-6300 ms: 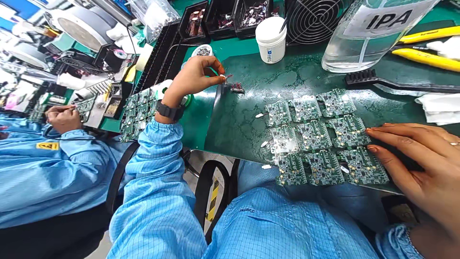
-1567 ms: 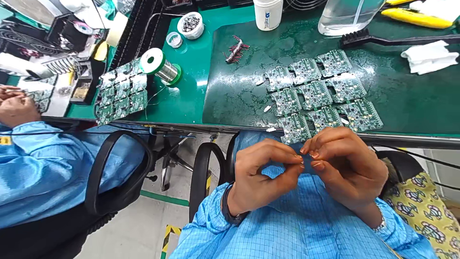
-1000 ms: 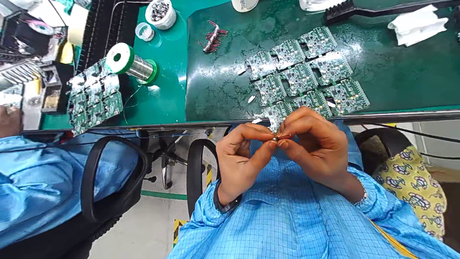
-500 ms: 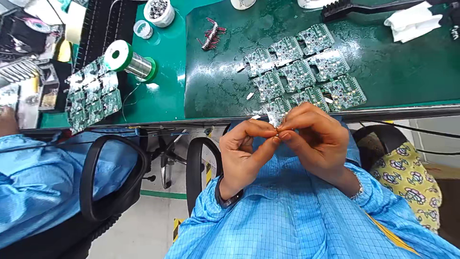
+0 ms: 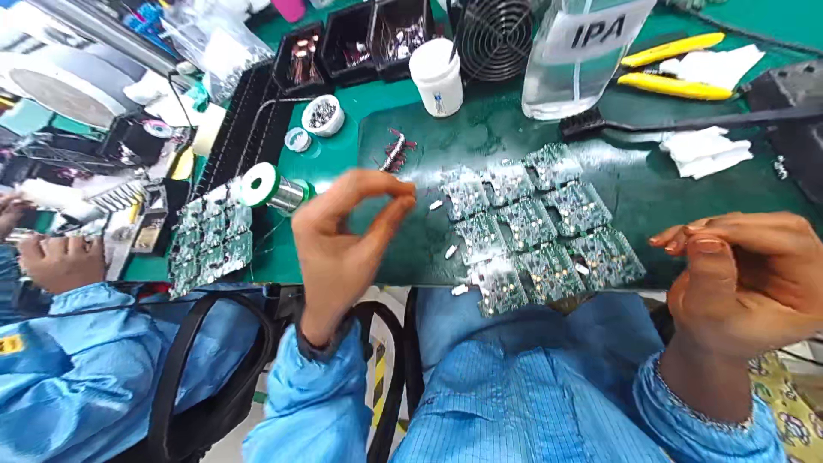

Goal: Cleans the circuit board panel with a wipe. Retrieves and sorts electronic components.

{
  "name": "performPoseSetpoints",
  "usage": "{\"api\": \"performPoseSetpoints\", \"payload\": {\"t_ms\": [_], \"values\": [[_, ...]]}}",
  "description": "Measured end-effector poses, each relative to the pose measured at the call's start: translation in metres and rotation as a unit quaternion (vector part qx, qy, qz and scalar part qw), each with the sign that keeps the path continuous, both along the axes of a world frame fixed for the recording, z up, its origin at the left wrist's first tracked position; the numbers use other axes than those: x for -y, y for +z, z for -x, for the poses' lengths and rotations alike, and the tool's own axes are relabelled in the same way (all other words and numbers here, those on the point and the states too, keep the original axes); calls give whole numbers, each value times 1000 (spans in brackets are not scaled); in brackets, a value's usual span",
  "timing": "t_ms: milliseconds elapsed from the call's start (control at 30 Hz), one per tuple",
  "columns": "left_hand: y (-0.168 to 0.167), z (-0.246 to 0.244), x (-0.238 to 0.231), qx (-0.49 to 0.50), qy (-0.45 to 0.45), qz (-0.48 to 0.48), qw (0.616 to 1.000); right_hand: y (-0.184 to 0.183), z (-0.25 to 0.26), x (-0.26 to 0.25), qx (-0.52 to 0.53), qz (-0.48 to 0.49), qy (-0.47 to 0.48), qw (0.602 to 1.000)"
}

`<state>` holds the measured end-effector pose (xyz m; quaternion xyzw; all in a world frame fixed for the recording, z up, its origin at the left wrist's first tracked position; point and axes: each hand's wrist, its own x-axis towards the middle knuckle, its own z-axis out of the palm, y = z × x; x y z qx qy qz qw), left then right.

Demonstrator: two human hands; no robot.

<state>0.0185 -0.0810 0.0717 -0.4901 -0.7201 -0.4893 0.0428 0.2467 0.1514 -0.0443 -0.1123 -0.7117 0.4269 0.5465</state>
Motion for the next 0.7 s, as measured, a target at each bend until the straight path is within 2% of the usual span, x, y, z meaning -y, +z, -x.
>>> {"api": "performPoseSetpoints", "payload": {"t_ms": [100, 167, 300, 400, 700], "values": [[33, 53, -33, -123, 16, 98, 987, 1, 0, 0, 4, -11, 10, 1000], [43, 88, -62, -165, 30, 139, 976, 1, 2, 2, 12, -28, 2, 1000], [43, 126, -105, -146, 56, 216, 964, 1, 2, 3, 15, -26, -4, 1000], [30, 137, -123, -144, 83, 231, 959, 0, 0, 3, 12, -17, 9, 1000], [17, 144, -130, -132, 131, 249, 950, 0, -1, 3, 12, -17, 17, 1000]]}}
